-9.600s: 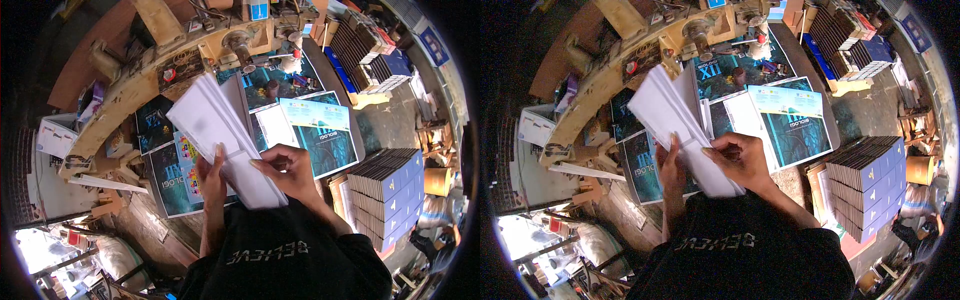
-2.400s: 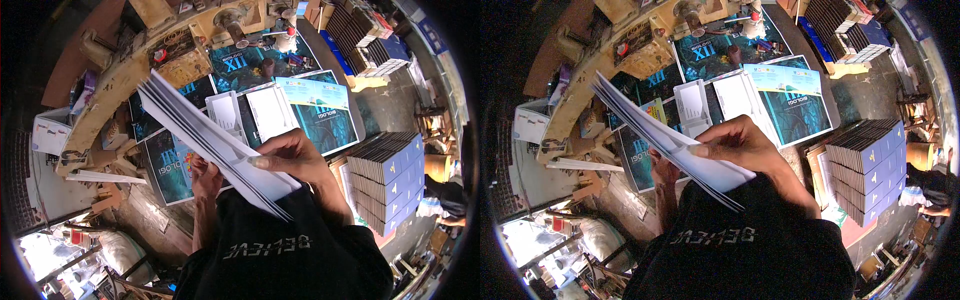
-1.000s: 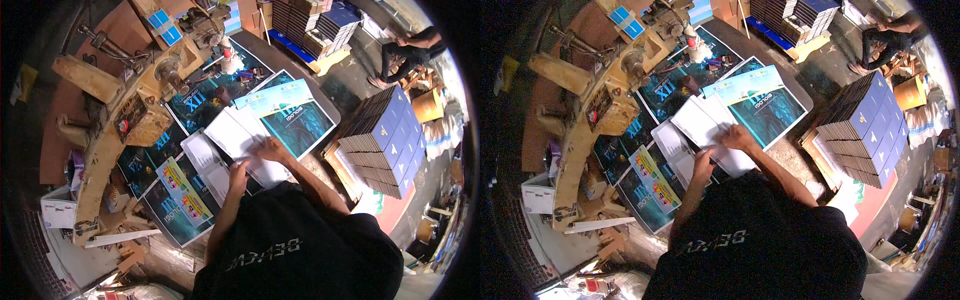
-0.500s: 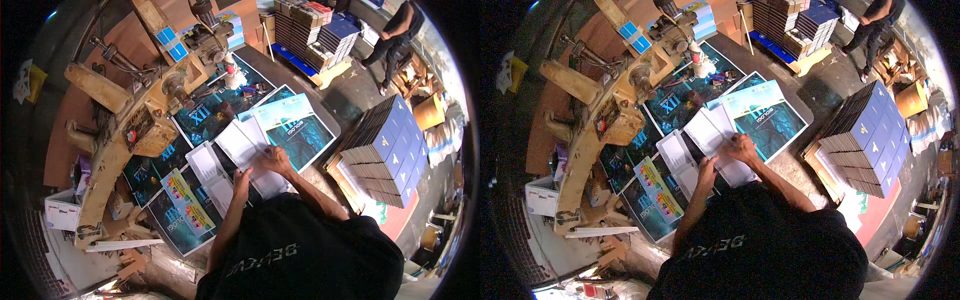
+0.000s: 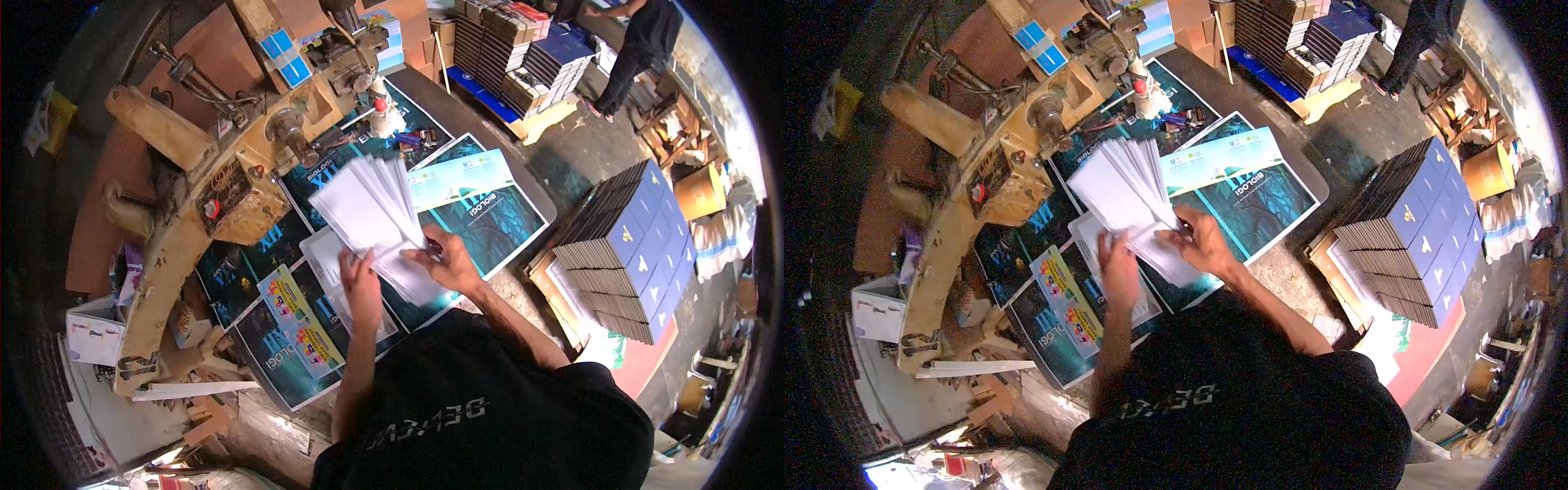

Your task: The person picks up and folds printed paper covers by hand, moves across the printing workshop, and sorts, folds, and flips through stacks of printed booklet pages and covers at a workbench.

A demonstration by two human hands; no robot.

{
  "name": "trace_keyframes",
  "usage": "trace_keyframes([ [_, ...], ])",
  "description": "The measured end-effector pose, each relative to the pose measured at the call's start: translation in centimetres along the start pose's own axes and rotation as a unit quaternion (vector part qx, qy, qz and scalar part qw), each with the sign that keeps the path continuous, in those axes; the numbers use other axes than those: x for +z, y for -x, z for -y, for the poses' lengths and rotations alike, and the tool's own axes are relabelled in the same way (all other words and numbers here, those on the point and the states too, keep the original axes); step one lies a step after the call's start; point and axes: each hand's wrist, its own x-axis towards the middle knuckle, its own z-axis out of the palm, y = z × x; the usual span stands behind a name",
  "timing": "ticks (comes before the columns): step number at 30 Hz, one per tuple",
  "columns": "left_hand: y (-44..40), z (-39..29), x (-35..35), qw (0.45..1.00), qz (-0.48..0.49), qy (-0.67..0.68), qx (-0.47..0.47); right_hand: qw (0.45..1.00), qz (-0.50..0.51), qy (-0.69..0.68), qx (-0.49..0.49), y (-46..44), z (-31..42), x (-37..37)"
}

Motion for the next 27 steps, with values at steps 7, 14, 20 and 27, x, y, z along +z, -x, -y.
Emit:
trace_keyframes([
  [7, -1.8, -9.1, -3.7, 0.934, 0.008, 0.355, -0.026, 0.983, -0.069, -0.132, -0.109, 0.7, 2.4, -0.7],
  [14, -1.3, -10.1, -2.9, 0.938, 0.048, 0.343, 0.003, 0.969, -0.112, -0.135, -0.175, 0.7, 4.3, -0.9],
  [20, -1.3, -10.5, -2.1, 0.924, 0.002, 0.381, -0.008, 0.97, -0.125, -0.123, -0.166, 1.4, 5.6, -0.5],
  [27, -0.7, -9.4, -1.0, 0.927, -0.039, 0.363, -0.09, 0.982, -0.156, -0.07, -0.08, 1.3, 3.5, 1.3],
])
